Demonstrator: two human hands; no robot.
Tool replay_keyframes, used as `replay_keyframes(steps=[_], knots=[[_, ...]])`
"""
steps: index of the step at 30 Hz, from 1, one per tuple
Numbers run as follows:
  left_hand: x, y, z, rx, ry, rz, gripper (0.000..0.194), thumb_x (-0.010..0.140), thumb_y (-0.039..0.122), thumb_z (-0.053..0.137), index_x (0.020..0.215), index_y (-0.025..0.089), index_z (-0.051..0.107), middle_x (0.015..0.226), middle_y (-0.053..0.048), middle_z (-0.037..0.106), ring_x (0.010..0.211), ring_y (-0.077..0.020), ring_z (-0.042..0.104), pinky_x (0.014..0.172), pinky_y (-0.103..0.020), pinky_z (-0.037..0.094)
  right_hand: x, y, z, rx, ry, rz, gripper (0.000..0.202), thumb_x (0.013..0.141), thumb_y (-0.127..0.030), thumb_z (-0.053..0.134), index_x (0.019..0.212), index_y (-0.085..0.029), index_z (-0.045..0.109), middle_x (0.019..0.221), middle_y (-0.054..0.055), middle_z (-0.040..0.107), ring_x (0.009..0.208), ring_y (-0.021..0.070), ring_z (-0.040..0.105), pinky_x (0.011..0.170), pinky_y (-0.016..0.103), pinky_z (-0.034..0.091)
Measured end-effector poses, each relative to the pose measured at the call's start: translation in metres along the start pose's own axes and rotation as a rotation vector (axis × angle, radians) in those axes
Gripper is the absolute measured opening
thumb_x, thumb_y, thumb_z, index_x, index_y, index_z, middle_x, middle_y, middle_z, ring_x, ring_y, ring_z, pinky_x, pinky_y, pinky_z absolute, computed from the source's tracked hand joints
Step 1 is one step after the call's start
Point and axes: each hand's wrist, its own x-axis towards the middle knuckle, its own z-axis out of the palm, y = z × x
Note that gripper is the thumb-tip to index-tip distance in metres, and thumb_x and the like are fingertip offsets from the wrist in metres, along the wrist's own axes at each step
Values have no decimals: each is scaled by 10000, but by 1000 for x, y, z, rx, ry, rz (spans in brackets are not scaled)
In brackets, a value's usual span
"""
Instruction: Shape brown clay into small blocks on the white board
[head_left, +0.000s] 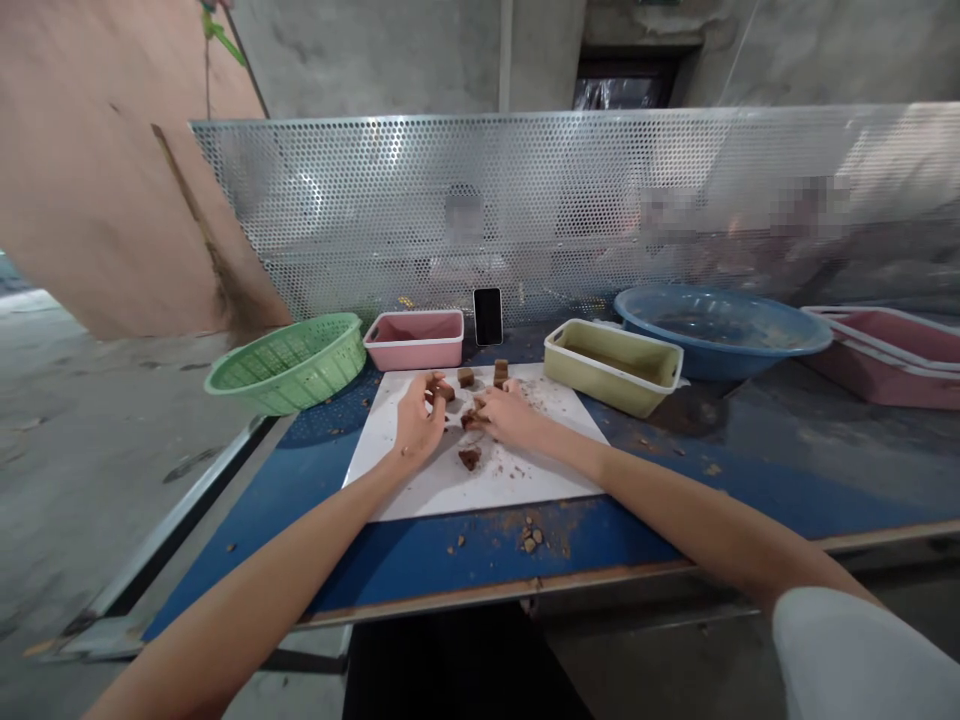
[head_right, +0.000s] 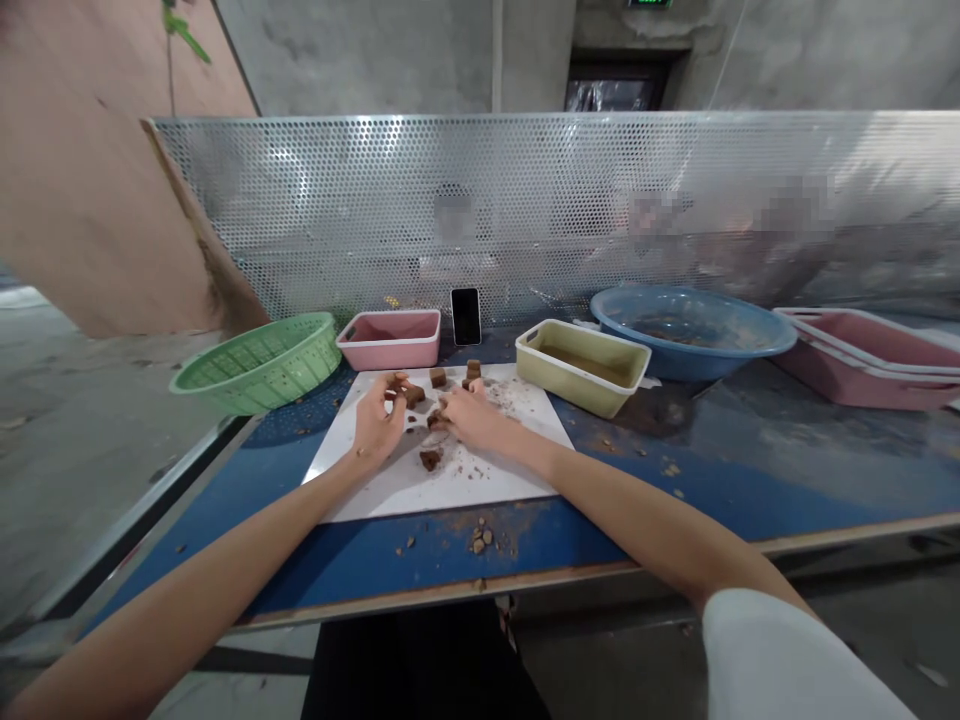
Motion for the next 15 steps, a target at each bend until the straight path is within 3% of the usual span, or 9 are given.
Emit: replay_keyframes(steps=[5,15], knots=[[-1,0,1,-1,-6,-11,257,913,182,518,1150,216,613,1007,-56,765,883,-203,715,858,-379,560,2,-4,-2,0,-40,-63,292,1070,-280,620,857,-181,793,981,93,745,1029,257,538,826,388,235],[-1,-2,1,14,-12,19,286,905,155,507,1164,220,608,1018,-57,761,913,-206,715,871,-378,552,3,3,2,-23,-30,-28,296,1066,-286,608,855,-170,780,973,104,734,997,251,535,820,378,245]])
